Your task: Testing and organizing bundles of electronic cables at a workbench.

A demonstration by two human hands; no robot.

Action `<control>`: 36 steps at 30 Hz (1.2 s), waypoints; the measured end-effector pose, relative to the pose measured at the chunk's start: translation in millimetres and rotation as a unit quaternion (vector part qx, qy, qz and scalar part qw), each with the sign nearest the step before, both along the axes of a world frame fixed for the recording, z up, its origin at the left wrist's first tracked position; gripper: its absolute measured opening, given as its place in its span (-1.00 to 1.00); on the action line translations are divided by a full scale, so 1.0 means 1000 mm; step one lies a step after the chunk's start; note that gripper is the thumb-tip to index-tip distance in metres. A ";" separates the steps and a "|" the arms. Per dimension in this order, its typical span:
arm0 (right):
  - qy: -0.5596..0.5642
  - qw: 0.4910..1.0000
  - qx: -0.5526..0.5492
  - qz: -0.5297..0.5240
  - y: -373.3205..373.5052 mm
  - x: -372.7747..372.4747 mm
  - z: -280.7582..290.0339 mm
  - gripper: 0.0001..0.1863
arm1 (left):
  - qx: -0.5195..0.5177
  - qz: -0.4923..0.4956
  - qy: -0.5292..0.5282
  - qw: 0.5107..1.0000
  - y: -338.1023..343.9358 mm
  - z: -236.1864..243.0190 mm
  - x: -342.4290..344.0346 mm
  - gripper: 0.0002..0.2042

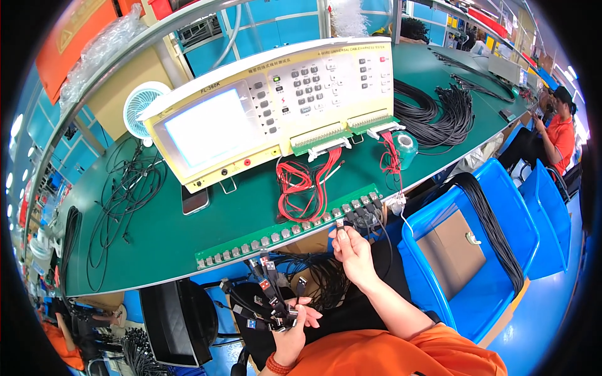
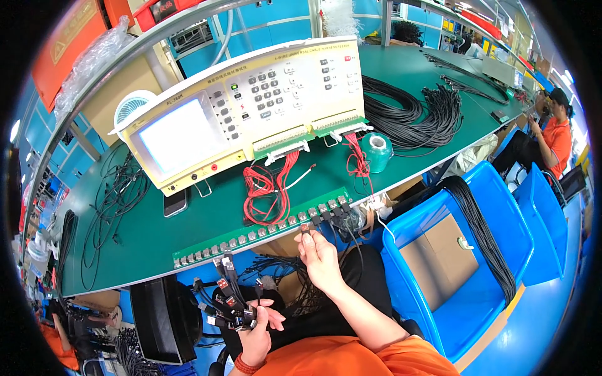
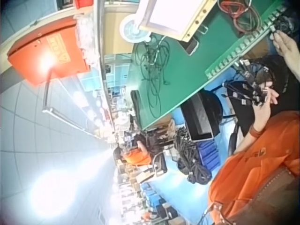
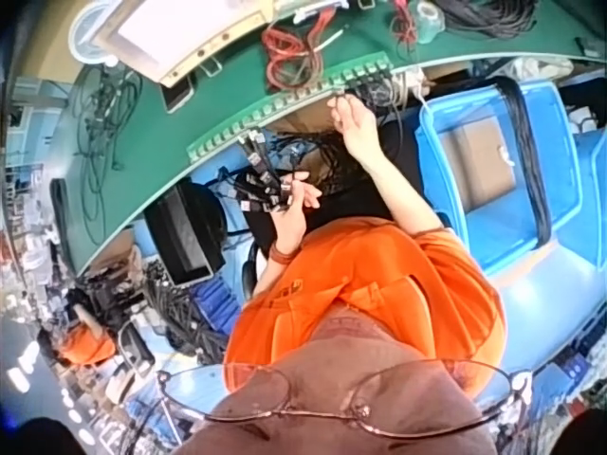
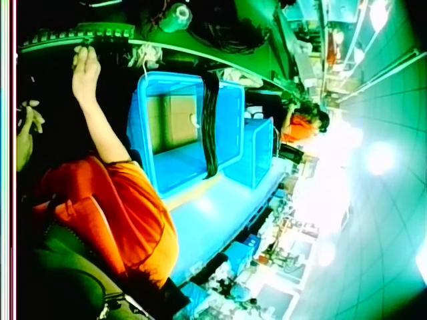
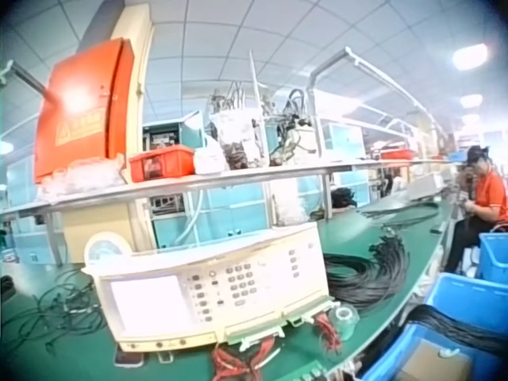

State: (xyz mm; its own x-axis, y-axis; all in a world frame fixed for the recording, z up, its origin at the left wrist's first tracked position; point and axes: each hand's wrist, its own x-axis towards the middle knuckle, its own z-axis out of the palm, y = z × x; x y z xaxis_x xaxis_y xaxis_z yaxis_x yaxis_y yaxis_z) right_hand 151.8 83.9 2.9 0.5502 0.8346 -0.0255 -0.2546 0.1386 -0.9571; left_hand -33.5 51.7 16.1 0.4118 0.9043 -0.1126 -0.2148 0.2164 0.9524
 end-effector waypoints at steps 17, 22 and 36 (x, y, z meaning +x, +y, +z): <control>0.011 1.000 -0.006 0.001 -0.003 0.021 0.010 -0.63 | 0.010 -0.017 0.018 1.000 0.012 0.001 0.013 -0.75; 0.060 0.997 -0.027 -0.045 0.008 0.015 0.015 -0.63 | 0.004 -0.026 0.042 0.999 0.015 0.000 0.016 -0.82; -0.091 0.979 0.037 0.180 -0.038 -0.028 0.041 -0.82 | -0.036 -0.095 -0.015 0.995 0.012 0.004 0.018 -0.75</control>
State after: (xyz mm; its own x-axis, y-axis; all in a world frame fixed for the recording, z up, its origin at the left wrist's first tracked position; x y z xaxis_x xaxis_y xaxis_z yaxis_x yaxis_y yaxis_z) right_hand 123.7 45.9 43.9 0.2099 0.9711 0.1136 -0.1269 0.1423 -0.9817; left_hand -16.0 63.5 20.4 0.5791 0.7994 -0.1601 -0.1912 0.3240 0.9265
